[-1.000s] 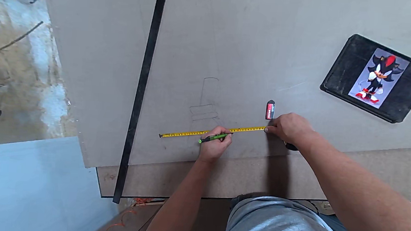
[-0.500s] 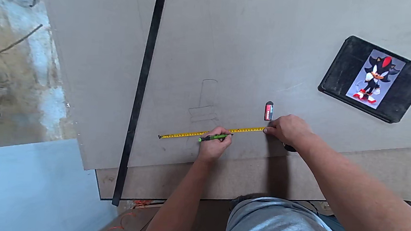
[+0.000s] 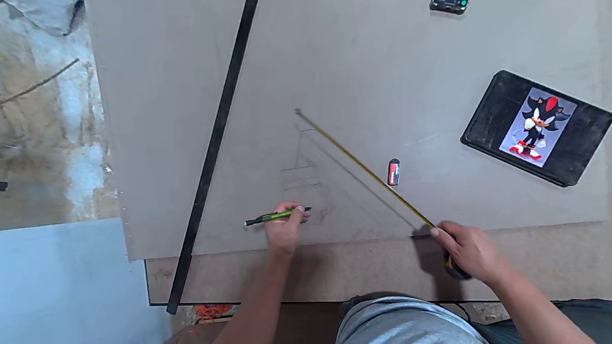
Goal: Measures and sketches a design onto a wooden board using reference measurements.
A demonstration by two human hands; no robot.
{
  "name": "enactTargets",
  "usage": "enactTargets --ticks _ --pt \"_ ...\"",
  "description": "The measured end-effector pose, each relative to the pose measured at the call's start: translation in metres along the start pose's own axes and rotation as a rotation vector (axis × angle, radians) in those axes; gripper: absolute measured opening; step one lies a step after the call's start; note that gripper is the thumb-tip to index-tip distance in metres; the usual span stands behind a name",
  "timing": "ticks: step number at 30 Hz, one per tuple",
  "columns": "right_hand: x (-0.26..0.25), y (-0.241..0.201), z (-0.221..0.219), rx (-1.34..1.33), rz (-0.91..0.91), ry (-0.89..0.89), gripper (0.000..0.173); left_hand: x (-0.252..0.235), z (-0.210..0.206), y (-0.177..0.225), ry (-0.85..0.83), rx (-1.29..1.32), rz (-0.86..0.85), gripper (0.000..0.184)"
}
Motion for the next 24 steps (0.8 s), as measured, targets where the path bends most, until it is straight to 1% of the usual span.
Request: enactTargets --ticks 3,5,7,10,13,17,18,20,22,24 --pt "0.061 0.032 -0.016 -0.187 -0.139 0.058 0.042 0.004 0.012 -0.002 0.043 -0.046 0.007 0.012" --pt "0.092 0.048 -0.028 -0.303 -0.210 0.112 0.041 0.006 0.009 -0.002 0.026 -0.051 0.030 0.016" --pt "0.113 0.056 -0.038 -0.390 -0.250 0.183 0.040 0.008 -0.005 -0.001 -0.018 -0.058 0.044 0.020" --pt "0.125 0.056 -0.042 -0.482 -0.277 0.263 0.038 0.012 -0.038 0.007 -0.099 -0.091 0.053 0.024" --pt "0.127 0.054 -0.032 -0.585 -0.246 0.360 0.036 0.017 -0.088 0.016 -0.239 -0.169 0.035 0.030" --pt "0.117 0.070 -0.012 -0.676 -0.219 0.470 0.034 0.028 -0.178 0.029 -0.454 -0.234 -0.093 0.030" --pt "0.112 0.076 -0.007 -0.657 -0.214 0.461 0.035 0.033 -0.203 0.033 -0.510 -0.259 -0.117 0.029" --pt "0.098 0.087 0.003 -0.564 -0.199 0.384 0.034 0.045 -0.253 0.042 -0.658 -0.322 -0.187 0.028" --pt "0.076 0.091 0.015 -0.447 -0.119 0.304 0.033 0.059 -0.302 0.049 -0.833 -0.373 -0.261 0.032" --pt "0.051 0.088 0.032 -0.324 -0.013 0.310 0.030 0.072 -0.345 0.057 -0.987 -0.395 -0.290 0.036"
Point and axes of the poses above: each hand's wrist, its own x-axis away from the middle knuckle, its own z-axis out of the back of the hand, y = z × x, the point moved 4 cm from there along -x, towards the middle knuckle, and after that the axes turned 8 degrees about x, right-handed, at the moved point
